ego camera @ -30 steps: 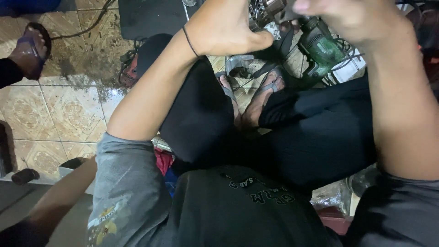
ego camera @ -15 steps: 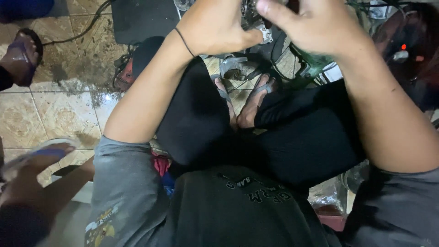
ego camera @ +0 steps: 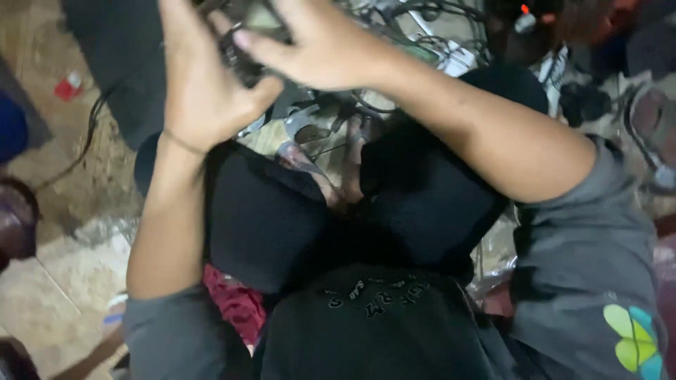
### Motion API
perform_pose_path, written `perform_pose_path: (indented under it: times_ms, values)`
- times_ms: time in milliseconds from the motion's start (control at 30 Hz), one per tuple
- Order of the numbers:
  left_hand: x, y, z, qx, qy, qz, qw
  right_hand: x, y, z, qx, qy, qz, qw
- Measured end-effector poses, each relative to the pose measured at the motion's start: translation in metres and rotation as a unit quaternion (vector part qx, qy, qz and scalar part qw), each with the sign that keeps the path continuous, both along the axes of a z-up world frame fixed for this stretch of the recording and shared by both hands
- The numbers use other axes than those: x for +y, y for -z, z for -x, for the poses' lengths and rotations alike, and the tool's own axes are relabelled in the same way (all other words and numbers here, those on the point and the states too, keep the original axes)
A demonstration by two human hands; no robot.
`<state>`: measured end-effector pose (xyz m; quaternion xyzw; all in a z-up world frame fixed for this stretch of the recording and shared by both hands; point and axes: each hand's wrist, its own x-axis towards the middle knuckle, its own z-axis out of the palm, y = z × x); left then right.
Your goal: Repairing a motor armature by inspecting and adjusting commutator segments and wires using a small tool.
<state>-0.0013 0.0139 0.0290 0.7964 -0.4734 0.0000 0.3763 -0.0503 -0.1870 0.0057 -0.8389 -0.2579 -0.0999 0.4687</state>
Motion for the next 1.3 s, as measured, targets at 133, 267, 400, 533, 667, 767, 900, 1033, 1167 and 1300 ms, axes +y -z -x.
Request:
perform_pose_path:
  times_ms: [133, 267, 400, 533, 667, 767, 900, 1033, 1167, 1300]
  values:
    - [-0.012, -0.020, 0.007, 0.030, 0.023, 0.055, 0.998, 0.014, -0.009, 0.000, 0.016, 0.046, -0.045, 0.998]
    - [-0.015, -0.034, 0.011, 0.058, 0.028, 0.071, 0.995, 0.017, -0.016, 0.001, -0.017, 0.027, -0.082, 0.996]
    - [-0.017, -0.033, 0.011, 0.077, 0.049, 0.078, 0.993, 0.016, -0.014, 0.001, -0.003, 0.068, -0.108, 0.992]
    - [-0.001, -0.023, 0.004, -0.020, 0.006, -0.021, 1.000, 0.019, -0.010, -0.004, -0.027, 0.128, -0.154, 0.979]
    - [0.013, -0.001, 0.002, -0.136, -0.024, -0.121, 0.983, 0.029, 0.002, -0.009, -0.065, 0.195, -0.159, 0.966]
    - [0.028, 0.013, 0.010, -0.133, -0.057, -0.115, 0.983, 0.046, 0.043, -0.012, 0.065, 0.180, -0.099, 0.976]
    - [0.033, 0.014, 0.015, -0.210, -0.061, -0.125, 0.968, 0.045, 0.033, 0.003, 0.112, 0.183, -0.057, 0.975]
    - [0.028, 0.005, 0.020, -0.173, -0.100, -0.125, 0.972, 0.038, -0.006, 0.008, -0.035, 0.168, -0.126, 0.977]
    - [0.024, 0.002, 0.028, -0.197, -0.085, -0.118, 0.969, 0.048, 0.018, 0.021, 0.008, 0.179, -0.083, 0.980]
    - [0.010, -0.011, 0.039, -0.141, -0.023, -0.059, 0.988, 0.055, 0.032, 0.035, -0.036, 0.195, -0.093, 0.976]
